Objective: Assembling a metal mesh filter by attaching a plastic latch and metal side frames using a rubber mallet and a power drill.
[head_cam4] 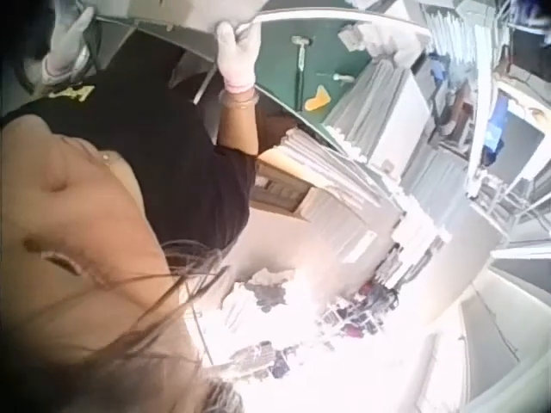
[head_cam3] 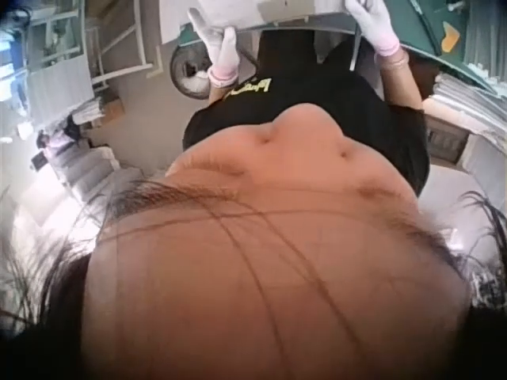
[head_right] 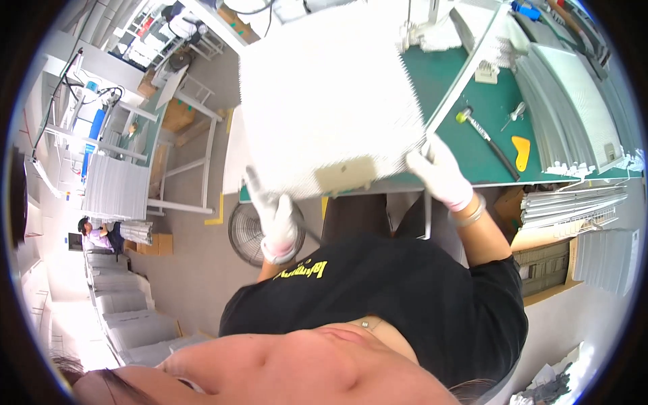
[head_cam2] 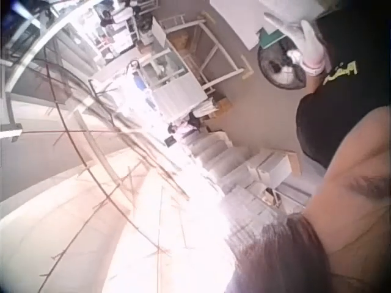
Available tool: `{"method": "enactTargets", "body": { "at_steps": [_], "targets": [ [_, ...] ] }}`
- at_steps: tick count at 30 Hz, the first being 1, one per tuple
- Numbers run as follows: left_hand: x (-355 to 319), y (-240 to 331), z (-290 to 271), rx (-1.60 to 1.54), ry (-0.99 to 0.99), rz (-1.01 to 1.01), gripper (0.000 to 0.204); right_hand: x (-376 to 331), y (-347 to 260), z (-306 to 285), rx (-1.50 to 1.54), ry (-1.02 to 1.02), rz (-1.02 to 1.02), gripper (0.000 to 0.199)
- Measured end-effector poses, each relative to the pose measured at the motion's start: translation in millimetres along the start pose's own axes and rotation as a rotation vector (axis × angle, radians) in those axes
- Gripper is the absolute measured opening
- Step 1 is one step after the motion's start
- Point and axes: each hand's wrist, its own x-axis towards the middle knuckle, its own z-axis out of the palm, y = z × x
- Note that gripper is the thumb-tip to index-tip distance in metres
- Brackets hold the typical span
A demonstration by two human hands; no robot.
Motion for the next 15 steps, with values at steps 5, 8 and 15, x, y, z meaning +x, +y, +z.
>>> {"method": "enactTargets", "body": {
  "at_steps": [5,8,15],
  "targets": [
    [17,14,-29,-0.399,0.124,-0.109,0.073,27,-33,29,-0.124,-0.113,-0.234,0.041],
    [63,7,-43,-0.207,0.097,0.1,0.044,52,-62,29,-0.366,-0.008,-0.305,0.014],
    [147,19,24,-0.166,0.075,0.137,0.007,83,-57,22,-0.304,0.347,-0.543,0.024]
  ]
}}
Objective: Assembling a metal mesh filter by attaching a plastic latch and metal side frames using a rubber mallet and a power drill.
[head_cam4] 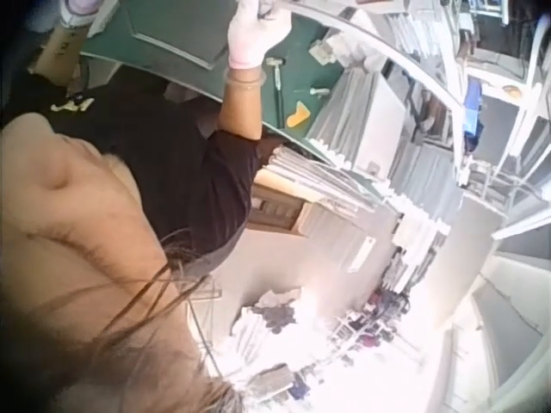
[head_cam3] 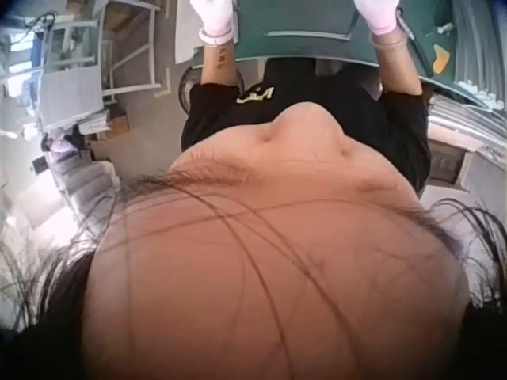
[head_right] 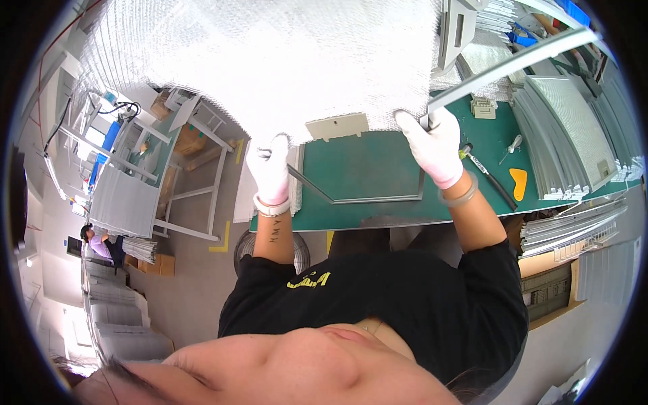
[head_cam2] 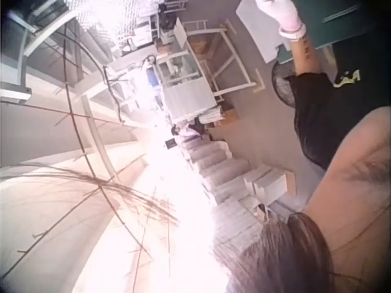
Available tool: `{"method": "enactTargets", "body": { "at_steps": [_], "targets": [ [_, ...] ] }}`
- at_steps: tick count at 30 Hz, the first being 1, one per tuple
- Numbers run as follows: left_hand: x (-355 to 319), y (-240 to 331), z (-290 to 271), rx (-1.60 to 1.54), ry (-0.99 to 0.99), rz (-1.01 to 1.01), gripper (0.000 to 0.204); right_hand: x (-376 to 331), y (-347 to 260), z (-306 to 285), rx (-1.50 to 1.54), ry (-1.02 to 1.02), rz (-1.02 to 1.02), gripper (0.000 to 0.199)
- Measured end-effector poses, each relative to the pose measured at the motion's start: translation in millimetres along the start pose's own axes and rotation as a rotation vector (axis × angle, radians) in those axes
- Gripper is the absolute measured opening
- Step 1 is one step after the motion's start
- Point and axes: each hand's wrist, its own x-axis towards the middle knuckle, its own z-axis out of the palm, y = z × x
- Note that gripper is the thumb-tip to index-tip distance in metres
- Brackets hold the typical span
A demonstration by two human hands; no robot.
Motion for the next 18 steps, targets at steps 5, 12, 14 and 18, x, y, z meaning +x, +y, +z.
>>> {"method": "enactTargets", "body": {
  "at_steps": [5,12,14,18],
  "targets": [
    [2,-13,5,-0.105,-0.01,-0.017,0.011,-12,20,-11,-0.075,0.102,-0.049,0.031],
    [-20,-51,-3,0.043,-0.141,-0.242,0.017,-18,52,-16,-0.028,-0.075,0.062,0.023],
    [-54,-83,-3,0.039,-0.141,-0.266,0.024,-41,85,-26,-0.042,-0.122,0.114,0.026],
    [-94,-119,-20,0.018,-0.26,-0.467,0.03,-79,117,-50,-0.107,-0.245,0.229,0.029]
  ]
}}
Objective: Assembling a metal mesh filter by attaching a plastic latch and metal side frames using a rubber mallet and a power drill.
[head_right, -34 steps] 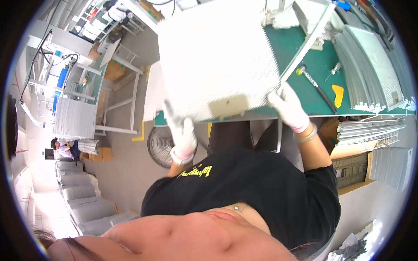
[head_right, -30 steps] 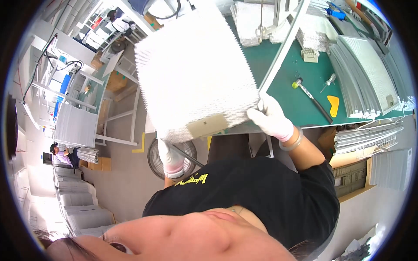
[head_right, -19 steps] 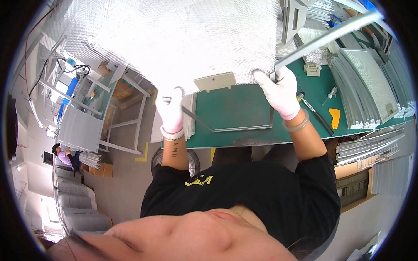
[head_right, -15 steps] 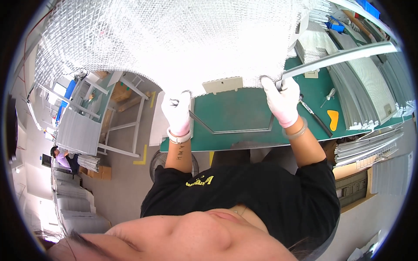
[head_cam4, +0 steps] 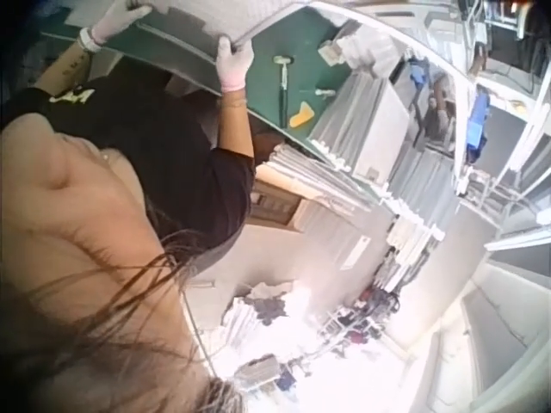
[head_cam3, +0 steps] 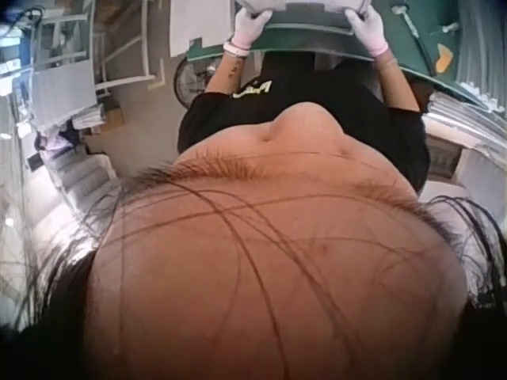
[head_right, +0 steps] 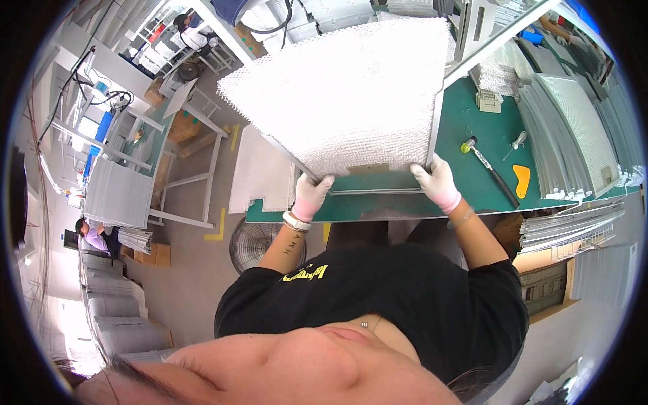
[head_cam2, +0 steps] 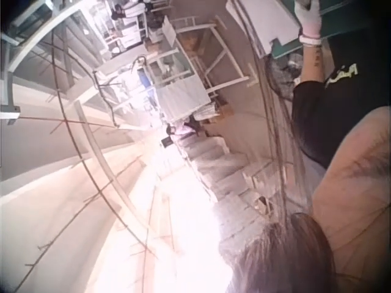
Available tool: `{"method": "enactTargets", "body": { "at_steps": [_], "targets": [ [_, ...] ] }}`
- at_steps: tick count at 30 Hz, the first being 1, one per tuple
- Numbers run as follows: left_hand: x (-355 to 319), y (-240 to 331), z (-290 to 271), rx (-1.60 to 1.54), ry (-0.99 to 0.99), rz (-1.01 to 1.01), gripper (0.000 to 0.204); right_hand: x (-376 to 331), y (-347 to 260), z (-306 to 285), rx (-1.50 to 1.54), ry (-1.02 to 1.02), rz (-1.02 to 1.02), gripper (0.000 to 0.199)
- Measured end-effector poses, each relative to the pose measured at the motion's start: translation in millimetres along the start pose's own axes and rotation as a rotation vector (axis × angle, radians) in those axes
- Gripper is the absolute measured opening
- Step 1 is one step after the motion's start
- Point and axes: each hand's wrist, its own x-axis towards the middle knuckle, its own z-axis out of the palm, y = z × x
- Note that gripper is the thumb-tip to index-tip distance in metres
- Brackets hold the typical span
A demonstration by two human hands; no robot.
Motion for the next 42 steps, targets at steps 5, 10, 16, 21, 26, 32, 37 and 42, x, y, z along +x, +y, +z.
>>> {"method": "enactTargets", "body": {
  "at_steps": [5,10,16,21,26,32,37,42],
  "targets": [
    [23,104,-9,-0.246,-0.085,0.277,0.041,38,-72,-18,0.167,0.06,-0.123,0.046],
    [38,101,-18,0.02,0.0,0.312,0.017,51,-59,-32,0.236,0.105,-0.163,0.017],
    [7,43,-2,-0.038,0.051,0.188,0.036,6,-33,14,0.349,0.208,0.01,0.028],
    [21,60,-24,-0.078,-0.146,0.073,0.053,17,-42,-8,0.247,0.036,0.105,0.032],
    [31,76,-27,-0.054,-0.48,-0.22,0.071,38,-71,-26,0.192,-0.371,0.255,0.052],
    [14,19,-27,0.383,-0.773,-0.07,0.06,-2,1,-16,-0.23,-0.534,0.187,0.049],
    [16,37,-39,0.664,-0.654,-0.037,0.096,14,-30,-33,-0.205,-0.496,0.21,0.074],
    [5,114,-43,-0.038,-0.231,0.225,0.07,46,-115,-66,0.033,-0.145,0.031,0.039]
  ]
}}
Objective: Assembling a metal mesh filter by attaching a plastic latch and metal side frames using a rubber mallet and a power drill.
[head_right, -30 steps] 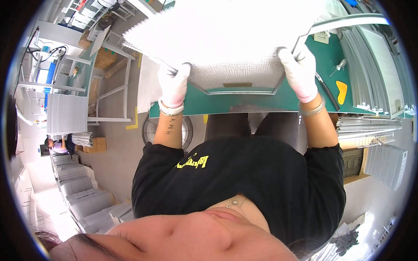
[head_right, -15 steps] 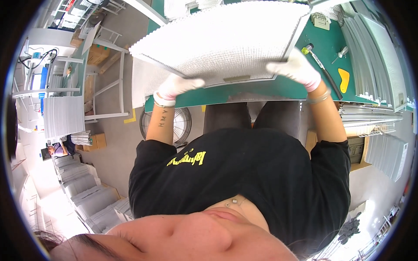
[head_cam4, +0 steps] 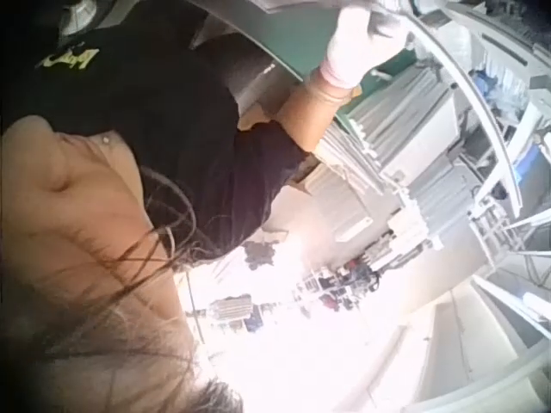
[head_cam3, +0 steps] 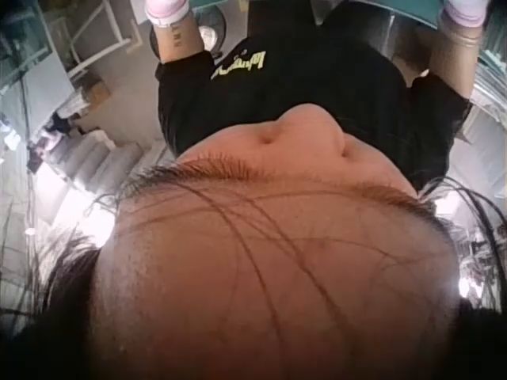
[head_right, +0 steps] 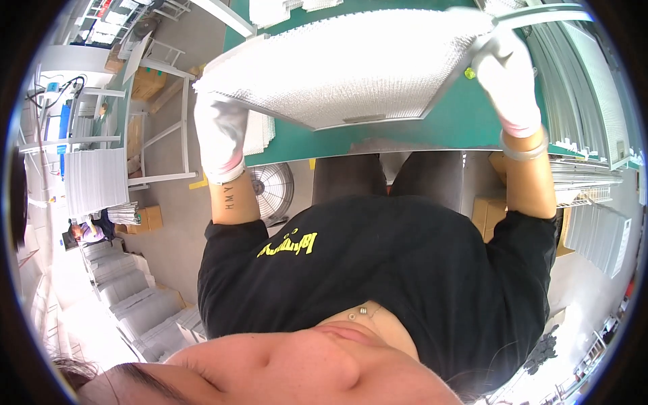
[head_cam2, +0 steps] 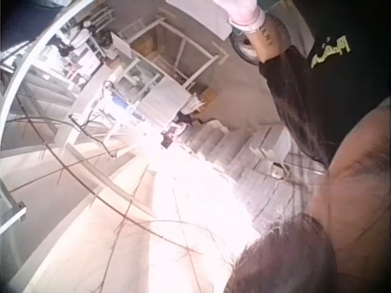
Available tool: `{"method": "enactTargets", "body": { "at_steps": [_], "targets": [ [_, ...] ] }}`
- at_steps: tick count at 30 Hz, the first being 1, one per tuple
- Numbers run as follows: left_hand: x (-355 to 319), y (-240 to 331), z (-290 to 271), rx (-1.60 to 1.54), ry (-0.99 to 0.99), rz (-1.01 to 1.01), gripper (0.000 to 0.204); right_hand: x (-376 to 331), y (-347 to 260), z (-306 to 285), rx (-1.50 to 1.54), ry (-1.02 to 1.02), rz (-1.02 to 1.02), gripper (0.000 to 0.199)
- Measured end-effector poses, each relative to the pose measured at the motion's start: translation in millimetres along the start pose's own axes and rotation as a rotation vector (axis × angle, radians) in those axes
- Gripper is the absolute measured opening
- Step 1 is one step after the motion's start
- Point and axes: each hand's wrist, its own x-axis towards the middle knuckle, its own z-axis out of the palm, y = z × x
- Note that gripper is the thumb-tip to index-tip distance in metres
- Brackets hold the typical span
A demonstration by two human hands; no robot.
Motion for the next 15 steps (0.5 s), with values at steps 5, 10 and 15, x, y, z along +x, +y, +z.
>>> {"method": "enactTargets", "body": {
  "at_steps": [5,10,15],
  "targets": [
    [14,10,20,0.171,0.262,0.308,0.031,5,-7,36,-0.082,0.065,-0.453,0.024],
    [0,13,29,-0.378,-0.284,0.384,0.026,-36,-24,57,-0.037,0.049,-0.528,0.03],
    [2,-58,31,-0.523,-1.168,0.195,0.07,-26,-13,56,-0.03,0.012,-0.532,0.029]
  ]
}}
